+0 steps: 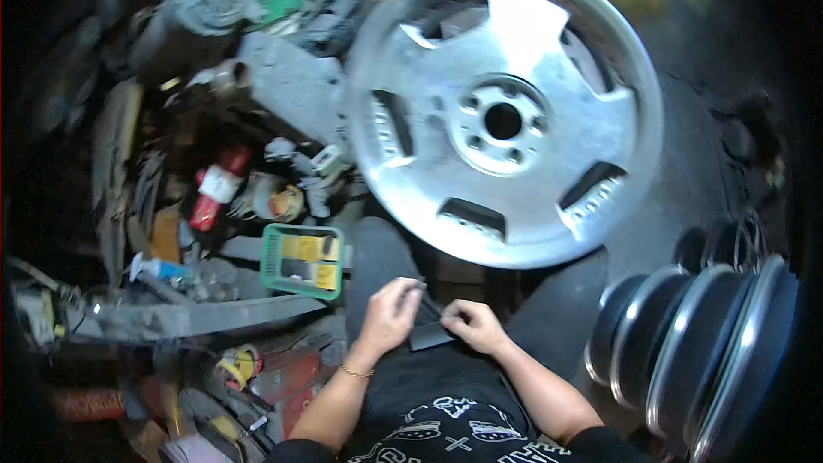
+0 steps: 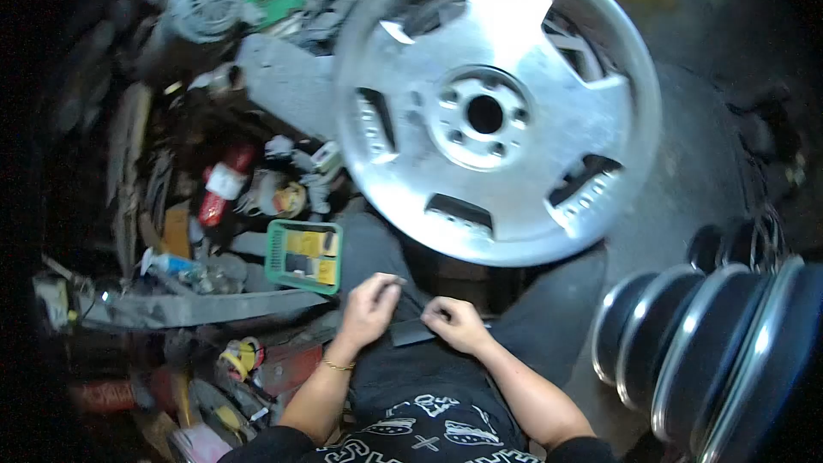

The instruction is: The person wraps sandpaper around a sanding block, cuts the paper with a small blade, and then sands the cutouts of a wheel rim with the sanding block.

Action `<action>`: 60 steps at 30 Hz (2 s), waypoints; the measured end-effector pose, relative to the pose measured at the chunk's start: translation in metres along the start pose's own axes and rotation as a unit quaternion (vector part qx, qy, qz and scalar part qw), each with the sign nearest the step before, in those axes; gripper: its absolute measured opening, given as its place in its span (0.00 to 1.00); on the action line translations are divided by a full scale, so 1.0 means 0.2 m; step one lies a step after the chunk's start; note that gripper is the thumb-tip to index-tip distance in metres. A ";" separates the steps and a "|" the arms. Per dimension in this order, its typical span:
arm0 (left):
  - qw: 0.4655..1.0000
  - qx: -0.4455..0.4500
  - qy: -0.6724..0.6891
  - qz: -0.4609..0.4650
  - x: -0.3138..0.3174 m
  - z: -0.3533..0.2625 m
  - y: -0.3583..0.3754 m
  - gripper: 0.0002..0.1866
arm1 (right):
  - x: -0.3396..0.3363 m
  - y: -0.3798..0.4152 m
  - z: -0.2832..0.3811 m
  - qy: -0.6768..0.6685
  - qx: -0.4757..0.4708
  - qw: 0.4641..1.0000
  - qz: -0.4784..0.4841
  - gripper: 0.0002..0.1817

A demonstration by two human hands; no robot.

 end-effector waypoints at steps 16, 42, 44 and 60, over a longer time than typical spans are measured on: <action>0.991 -0.064 0.075 0.094 0.09 0.04 0.04 0.12 | -0.06 0.01 -0.02 -0.141 0.069 0.987 -0.047 0.08; 0.972 -0.073 -0.215 -0.061 -0.10 0.29 0.06 0.22 | -0.03 0.01 -0.15 -0.076 0.184 0.979 -0.035 0.05; 0.974 -0.081 -0.200 -0.068 -0.12 0.30 0.05 0.21 | -0.02 0.00 -0.14 -0.077 0.173 0.981 -0.037 0.05; 0.980 -0.080 -0.169 -0.075 -0.16 0.34 -0.01 0.17 | 0.00 0.01 -0.15 0.026 0.110 0.993 -0.032 0.11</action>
Point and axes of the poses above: each hand's wrist, its own y-axis away from the middle knuckle, its own x-axis out of the palm, z = x × y, the point moved 6 cm from there along -y, towards the middle knuckle, and after that the axes turned 3 degrees about z, right-handed, at the moved point
